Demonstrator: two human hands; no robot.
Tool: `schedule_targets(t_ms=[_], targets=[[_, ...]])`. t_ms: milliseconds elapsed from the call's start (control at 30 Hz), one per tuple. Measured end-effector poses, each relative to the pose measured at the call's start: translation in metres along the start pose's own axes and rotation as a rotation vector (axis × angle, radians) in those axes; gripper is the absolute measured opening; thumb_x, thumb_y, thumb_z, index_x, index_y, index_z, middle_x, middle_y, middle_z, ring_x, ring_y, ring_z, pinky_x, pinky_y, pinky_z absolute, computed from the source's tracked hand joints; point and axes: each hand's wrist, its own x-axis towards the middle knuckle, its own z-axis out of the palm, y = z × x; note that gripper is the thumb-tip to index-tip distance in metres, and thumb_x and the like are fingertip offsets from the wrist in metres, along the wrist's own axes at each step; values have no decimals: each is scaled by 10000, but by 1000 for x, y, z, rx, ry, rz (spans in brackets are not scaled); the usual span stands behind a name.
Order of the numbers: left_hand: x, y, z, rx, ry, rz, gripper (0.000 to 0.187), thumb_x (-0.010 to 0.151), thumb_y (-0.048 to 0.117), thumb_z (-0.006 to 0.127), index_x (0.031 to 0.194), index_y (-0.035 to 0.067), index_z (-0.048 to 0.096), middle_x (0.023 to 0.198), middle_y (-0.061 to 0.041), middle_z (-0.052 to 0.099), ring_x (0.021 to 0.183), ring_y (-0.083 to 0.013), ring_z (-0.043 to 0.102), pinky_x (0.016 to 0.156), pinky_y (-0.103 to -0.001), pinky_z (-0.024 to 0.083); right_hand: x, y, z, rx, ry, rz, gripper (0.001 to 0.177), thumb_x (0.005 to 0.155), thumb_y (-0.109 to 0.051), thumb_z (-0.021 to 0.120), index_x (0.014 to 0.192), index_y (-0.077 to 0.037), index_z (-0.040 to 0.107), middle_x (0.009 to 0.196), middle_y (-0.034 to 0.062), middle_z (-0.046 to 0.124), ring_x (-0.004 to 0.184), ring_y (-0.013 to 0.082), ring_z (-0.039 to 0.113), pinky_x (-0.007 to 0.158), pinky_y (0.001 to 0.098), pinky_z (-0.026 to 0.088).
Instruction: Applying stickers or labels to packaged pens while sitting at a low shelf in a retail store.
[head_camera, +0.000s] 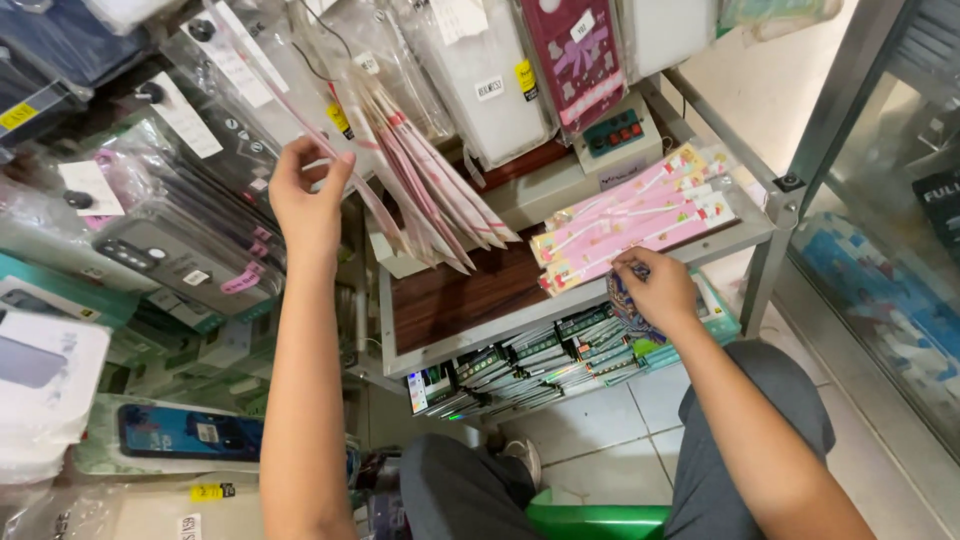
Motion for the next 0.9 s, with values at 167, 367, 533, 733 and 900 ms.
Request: schedule_targets(t_ms=[167,367,533,733,900], targets=[[-6,42,-1,11,50,57,403,867,204,909,1170,106,661,993,-48,661,858,-167,691,705,-262,562,2,2,0,-15,-14,-18,178,935,-277,702,1088,-248,788,1007,89,788,1083,391,695,942,527,549],[-68,122,43,282,-52,138,431,757,212,895,1078,63,650,852,-218,711,790,-476,723,655,-513,552,-11,-3,6,416,-163,-233,249,917,-199,739,1164,-195,765,817,67,764,882,219,705,928,398,519],[-136,103,105,-342,-354,-142,267,777,193,871,954,56,725,750,-112,685,776,-147,613,671,-381,569,-56,-24,-12,656,-420,-377,463,903,-382,684,1258,-87,727,714,88,749,763,208,675,845,417,529],[-172,126,125,-652,-222,-411,272,970,228,700,722,153,615,627,76,585,612,-15,525,523,-182,424,-85,-45,-34,564,-502,-510,220,828,-313,814,919,-117,773,634,-2,737,636,108,647,671,322,560],[-192,90,136,-610,-250,-308,262,1058,324,542,1077,86,648,954,-49,615,915,-130,548,815,-307,454,-82,-36,-43,438,-414,-515,103,820,-200,805,794,-107,766,594,54,713,574,194,708,582,353,557]])
